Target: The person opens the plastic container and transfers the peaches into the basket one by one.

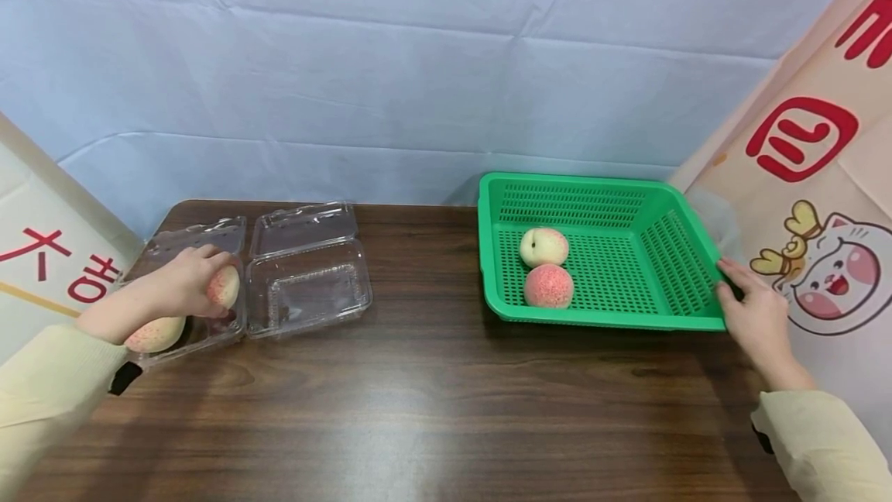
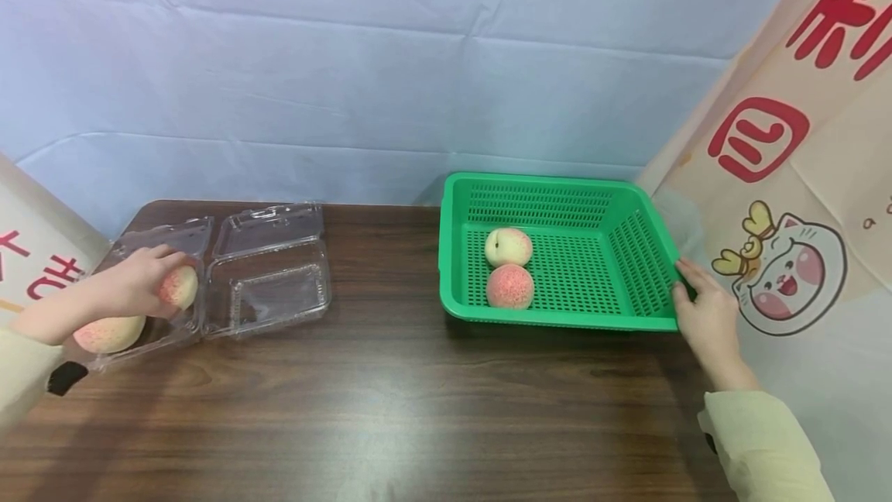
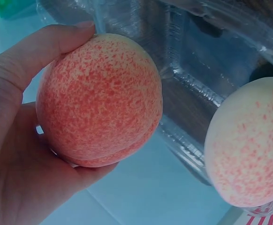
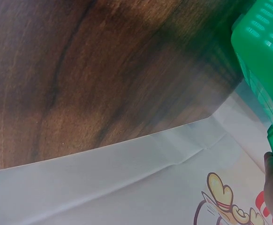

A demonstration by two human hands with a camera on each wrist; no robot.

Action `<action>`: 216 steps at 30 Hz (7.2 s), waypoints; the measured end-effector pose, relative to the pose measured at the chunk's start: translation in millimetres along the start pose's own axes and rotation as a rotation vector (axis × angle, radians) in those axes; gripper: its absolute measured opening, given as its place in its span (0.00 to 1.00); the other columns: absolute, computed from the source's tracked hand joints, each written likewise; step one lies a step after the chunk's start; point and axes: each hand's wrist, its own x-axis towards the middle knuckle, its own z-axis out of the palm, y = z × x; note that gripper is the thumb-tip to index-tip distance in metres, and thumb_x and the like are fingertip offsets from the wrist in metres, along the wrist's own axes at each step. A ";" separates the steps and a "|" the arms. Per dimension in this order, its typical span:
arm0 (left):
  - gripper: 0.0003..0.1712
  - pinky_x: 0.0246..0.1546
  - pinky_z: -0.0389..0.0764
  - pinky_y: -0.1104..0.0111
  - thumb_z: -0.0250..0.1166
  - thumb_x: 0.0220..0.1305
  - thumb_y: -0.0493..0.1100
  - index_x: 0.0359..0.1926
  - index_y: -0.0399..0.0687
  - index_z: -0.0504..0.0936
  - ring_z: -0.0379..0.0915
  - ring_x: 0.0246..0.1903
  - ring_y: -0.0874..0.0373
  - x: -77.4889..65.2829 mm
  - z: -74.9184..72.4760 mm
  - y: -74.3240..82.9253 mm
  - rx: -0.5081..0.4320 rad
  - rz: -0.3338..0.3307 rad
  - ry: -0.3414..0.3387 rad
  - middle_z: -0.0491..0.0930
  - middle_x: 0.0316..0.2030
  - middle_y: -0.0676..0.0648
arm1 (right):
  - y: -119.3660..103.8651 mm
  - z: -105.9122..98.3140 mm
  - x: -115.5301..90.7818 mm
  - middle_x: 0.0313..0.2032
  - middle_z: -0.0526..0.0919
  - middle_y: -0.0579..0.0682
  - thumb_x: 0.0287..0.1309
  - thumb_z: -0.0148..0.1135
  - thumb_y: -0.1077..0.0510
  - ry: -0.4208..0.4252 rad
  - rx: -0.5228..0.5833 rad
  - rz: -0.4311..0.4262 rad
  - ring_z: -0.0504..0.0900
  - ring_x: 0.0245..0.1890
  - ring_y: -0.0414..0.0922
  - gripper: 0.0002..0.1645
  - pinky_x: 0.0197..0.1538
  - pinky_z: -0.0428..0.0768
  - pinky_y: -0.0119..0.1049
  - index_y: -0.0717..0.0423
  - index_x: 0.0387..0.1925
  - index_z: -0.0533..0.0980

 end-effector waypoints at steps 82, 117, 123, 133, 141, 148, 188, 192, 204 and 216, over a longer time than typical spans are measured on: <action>0.36 0.38 0.70 0.52 0.76 0.26 0.36 0.46 0.37 0.75 0.68 0.39 0.43 38.4 -24.5 69.3 -0.037 0.254 0.120 0.72 0.41 0.39 | 0.3 -0.7 1.2 0.55 0.71 0.65 0.59 0.48 0.64 -0.011 0.005 -0.010 0.64 0.59 0.63 0.21 0.61 0.53 0.58 0.69 0.54 0.70; 0.37 0.40 0.72 0.54 0.75 0.25 0.38 0.46 0.38 0.76 0.68 0.41 0.42 58.2 -20.3 93.1 -0.041 0.300 0.179 0.72 0.41 0.40 | 0.0 -1.9 1.0 0.56 0.69 0.65 0.60 0.47 0.63 -0.030 -0.001 -0.005 0.63 0.58 0.65 0.22 0.61 0.51 0.58 0.69 0.55 0.69; 0.37 0.42 0.72 0.52 0.75 0.26 0.37 0.47 0.38 0.75 0.67 0.44 0.40 61.4 -22.4 98.5 -0.044 0.280 0.156 0.72 0.43 0.38 | -0.7 -1.4 0.5 0.56 0.70 0.64 0.60 0.47 0.63 -0.029 -0.005 -0.003 0.63 0.59 0.64 0.22 0.61 0.53 0.58 0.69 0.55 0.69; 0.36 0.40 0.73 0.56 0.75 0.28 0.37 0.47 0.38 0.75 0.67 0.40 0.43 71.0 -23.9 109.4 -0.046 0.314 0.166 0.72 0.42 0.39 | 1.7 -0.6 1.4 0.55 0.70 0.66 0.60 0.47 0.64 -0.020 -0.001 -0.017 0.64 0.58 0.65 0.22 0.60 0.52 0.59 0.70 0.54 0.70; 0.35 0.41 0.72 0.55 0.75 0.30 0.37 0.47 0.40 0.75 0.66 0.44 0.43 77.5 -26.6 119.5 -0.076 0.307 0.144 0.71 0.43 0.41 | 1.4 -0.7 1.4 0.55 0.70 0.66 0.60 0.47 0.64 -0.020 0.007 -0.016 0.64 0.58 0.65 0.22 0.61 0.51 0.59 0.70 0.54 0.70; 0.36 0.41 0.73 0.55 0.75 0.30 0.37 0.48 0.40 0.74 0.66 0.45 0.44 83.4 -27.1 127.1 -0.087 0.306 0.123 0.71 0.45 0.41 | 2.8 0.1 1.1 0.55 0.70 0.65 0.60 0.47 0.64 -0.017 0.004 -0.014 0.63 0.60 0.62 0.22 0.61 0.51 0.58 0.69 0.54 0.70; 0.36 0.46 0.70 0.55 0.73 0.34 0.40 0.51 0.43 0.74 0.64 0.48 0.45 118.7 -34.4 164.5 -0.112 0.357 0.175 0.70 0.47 0.42 | -1.1 -0.4 0.3 0.56 0.70 0.64 0.60 0.47 0.63 -0.007 0.009 -0.008 0.63 0.60 0.62 0.22 0.61 0.54 0.56 0.68 0.55 0.70; 0.37 0.47 0.70 0.55 0.73 0.36 0.41 0.53 0.43 0.72 0.62 0.50 0.45 122.0 -37.9 170.4 -0.119 0.347 0.139 0.69 0.50 0.41 | -2.3 -0.3 0.0 0.56 0.70 0.64 0.60 0.47 0.63 -0.013 0.014 -0.012 0.63 0.60 0.62 0.22 0.61 0.53 0.56 0.68 0.55 0.69; 0.37 0.48 0.70 0.56 0.72 0.38 0.41 0.54 0.43 0.71 0.61 0.52 0.46 131.9 -42.8 186.9 -0.121 0.356 0.123 0.67 0.52 0.42 | -0.4 0.8 -0.3 0.57 0.69 0.62 0.60 0.47 0.63 0.003 0.019 -0.020 0.63 0.60 0.60 0.22 0.61 0.55 0.56 0.67 0.55 0.70; 0.36 0.49 0.69 0.59 0.70 0.39 0.40 0.54 0.43 0.71 0.61 0.52 0.47 139.8 -45.7 200.0 -0.153 0.381 0.139 0.68 0.51 0.42 | -0.8 0.3 1.3 0.56 0.71 0.63 0.60 0.48 0.64 -0.001 0.002 -0.008 0.64 0.60 0.59 0.21 0.61 0.55 0.56 0.68 0.54 0.71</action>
